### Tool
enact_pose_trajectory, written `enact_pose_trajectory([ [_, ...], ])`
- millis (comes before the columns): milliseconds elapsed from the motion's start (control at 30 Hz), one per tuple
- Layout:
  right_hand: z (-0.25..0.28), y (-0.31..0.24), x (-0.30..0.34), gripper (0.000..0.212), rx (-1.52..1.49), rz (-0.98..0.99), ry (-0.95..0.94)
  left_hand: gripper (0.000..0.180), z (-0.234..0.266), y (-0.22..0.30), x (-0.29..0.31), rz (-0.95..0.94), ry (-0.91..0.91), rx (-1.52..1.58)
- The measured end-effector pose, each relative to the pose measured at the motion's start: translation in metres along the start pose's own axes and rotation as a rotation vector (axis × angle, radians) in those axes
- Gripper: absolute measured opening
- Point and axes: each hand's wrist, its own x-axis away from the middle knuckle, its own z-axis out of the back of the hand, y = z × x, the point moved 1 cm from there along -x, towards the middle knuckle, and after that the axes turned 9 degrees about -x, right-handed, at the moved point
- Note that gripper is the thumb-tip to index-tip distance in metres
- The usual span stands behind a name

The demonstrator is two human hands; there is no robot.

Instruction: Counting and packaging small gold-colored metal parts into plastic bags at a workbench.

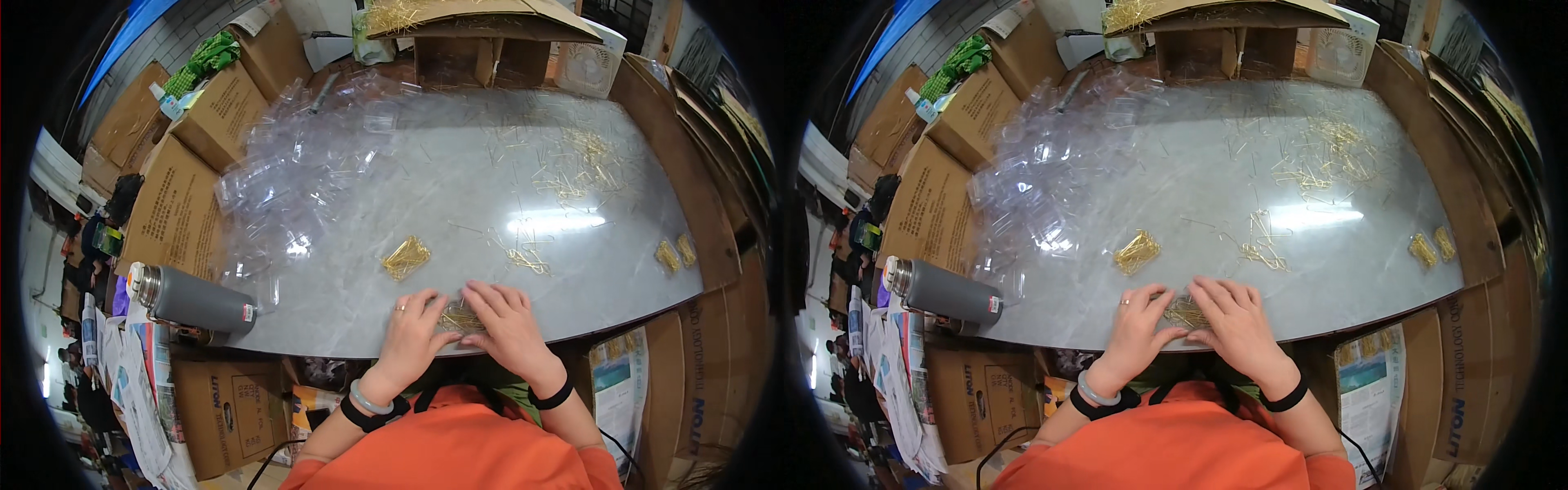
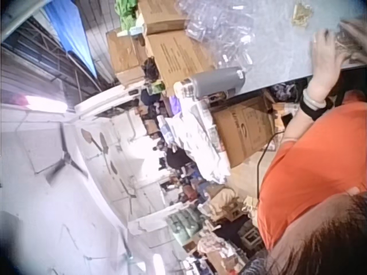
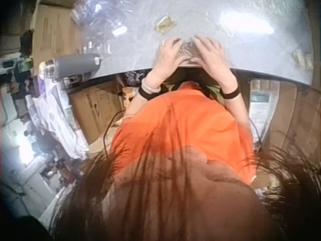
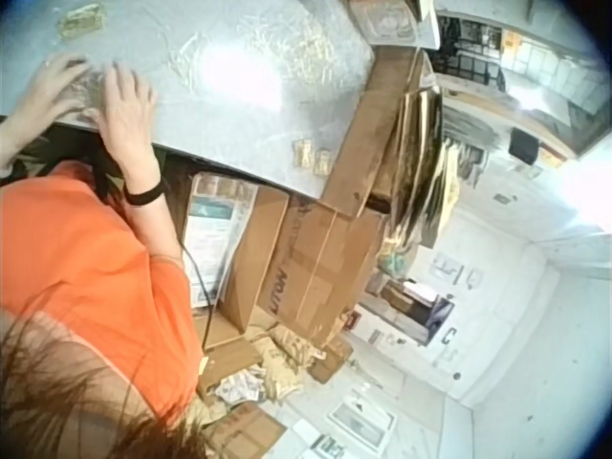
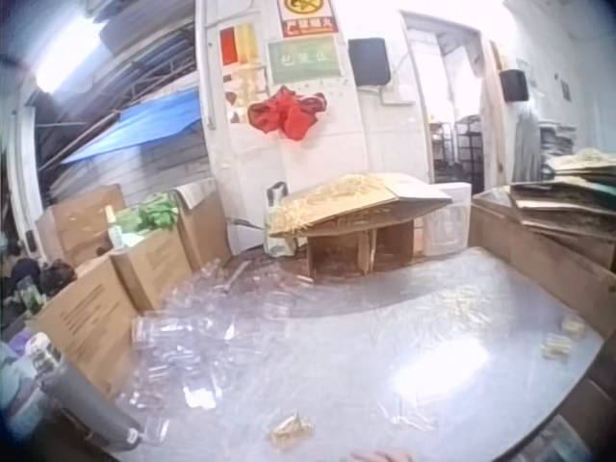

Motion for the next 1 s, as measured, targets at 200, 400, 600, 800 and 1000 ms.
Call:
enact_pose_trajectory([
  [200,-0.006,0.002,0.001,0.055,0.042,-0.026,-0.003,0.043,-0.001,-0.001,-0.002,0.035,-0.142,0.055],
  [400,-0.010,0.007,0.008,0.060,-0.031,-0.052,0.013,0.047,-0.015,0.015,0.003,0.113,-0.115,0.224],
  [600,0.024,0.010,0.011,0.071,-0.131,-0.058,-0.017,0.064,-0.003,0.012,0.000,0.000,-0.097,0.151],
  [800,0.018,0.029,0.025,0.053,-0.214,-0.032,-0.040,0.070,-0.025,0.012,-0.009,-0.168,-0.162,0.077],
  [1000,-0.001,-0.002,0.041,0.051,-0.185,-0.269,0.274,0.062,-0.039,0.025,-0.007,-0.162,-0.118,0.037],
])
